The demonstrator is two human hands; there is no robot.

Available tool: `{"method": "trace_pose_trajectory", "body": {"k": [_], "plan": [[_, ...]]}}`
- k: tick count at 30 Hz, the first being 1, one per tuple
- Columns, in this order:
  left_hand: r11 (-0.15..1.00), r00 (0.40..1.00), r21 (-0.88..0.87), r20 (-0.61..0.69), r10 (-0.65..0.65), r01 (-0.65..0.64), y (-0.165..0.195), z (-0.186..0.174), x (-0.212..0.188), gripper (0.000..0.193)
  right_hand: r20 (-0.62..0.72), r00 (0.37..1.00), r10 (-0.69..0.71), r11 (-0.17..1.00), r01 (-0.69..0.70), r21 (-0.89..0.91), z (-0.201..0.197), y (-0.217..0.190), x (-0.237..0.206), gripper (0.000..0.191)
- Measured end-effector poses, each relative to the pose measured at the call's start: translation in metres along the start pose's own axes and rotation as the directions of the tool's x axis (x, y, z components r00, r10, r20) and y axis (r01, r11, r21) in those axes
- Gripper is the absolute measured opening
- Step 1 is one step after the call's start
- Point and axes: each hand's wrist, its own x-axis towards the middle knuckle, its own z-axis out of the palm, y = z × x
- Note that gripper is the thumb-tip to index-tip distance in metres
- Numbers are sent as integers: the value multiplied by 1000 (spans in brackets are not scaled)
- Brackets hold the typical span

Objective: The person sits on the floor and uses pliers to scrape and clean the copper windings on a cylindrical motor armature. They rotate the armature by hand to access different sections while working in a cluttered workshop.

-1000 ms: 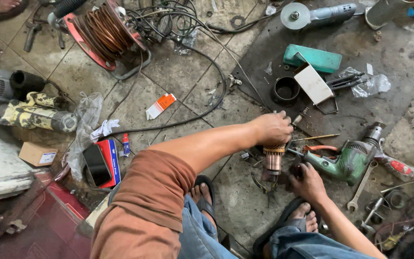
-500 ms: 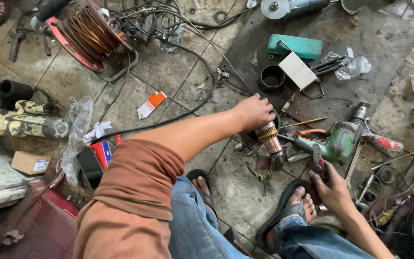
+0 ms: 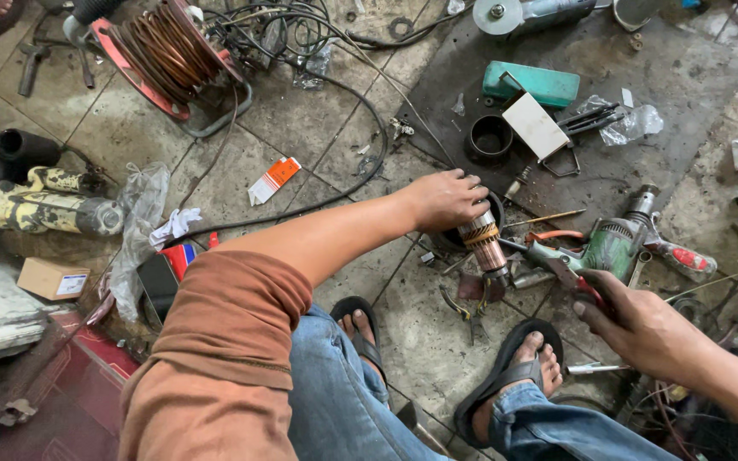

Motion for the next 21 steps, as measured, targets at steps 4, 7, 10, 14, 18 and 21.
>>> {"method": "trace_pose_trajectory", "body": {"k": [4,7,10,14,18,21], "plan": [[1000,999,11,-26,22,-22,0,-5,-4,37,54,994,-95,971,105,-216,-1,-26,9,49],[998,998,-42,-34,43,-45,1,-6,-6,44,80,981,-176,919,193,-343,11,-29,16,44],[994,998,-111,-70,8,-16,6,-4,-3,40,68,982,-174,936,187,-298,27,-27,23,42],[990,998,-143,-54,-24,16,5,-4,-4,40,113,983,-142,955,166,-245,44,-24,30,49],[992,995,-120,-93,-36,25,2,0,5,46,93,980,-178,953,195,-230,51,-16,37,51],[990,997,-138,-72,-7,-3,6,1,12,46,101,984,-150,963,169,-212,54,-13,40,51]]}}
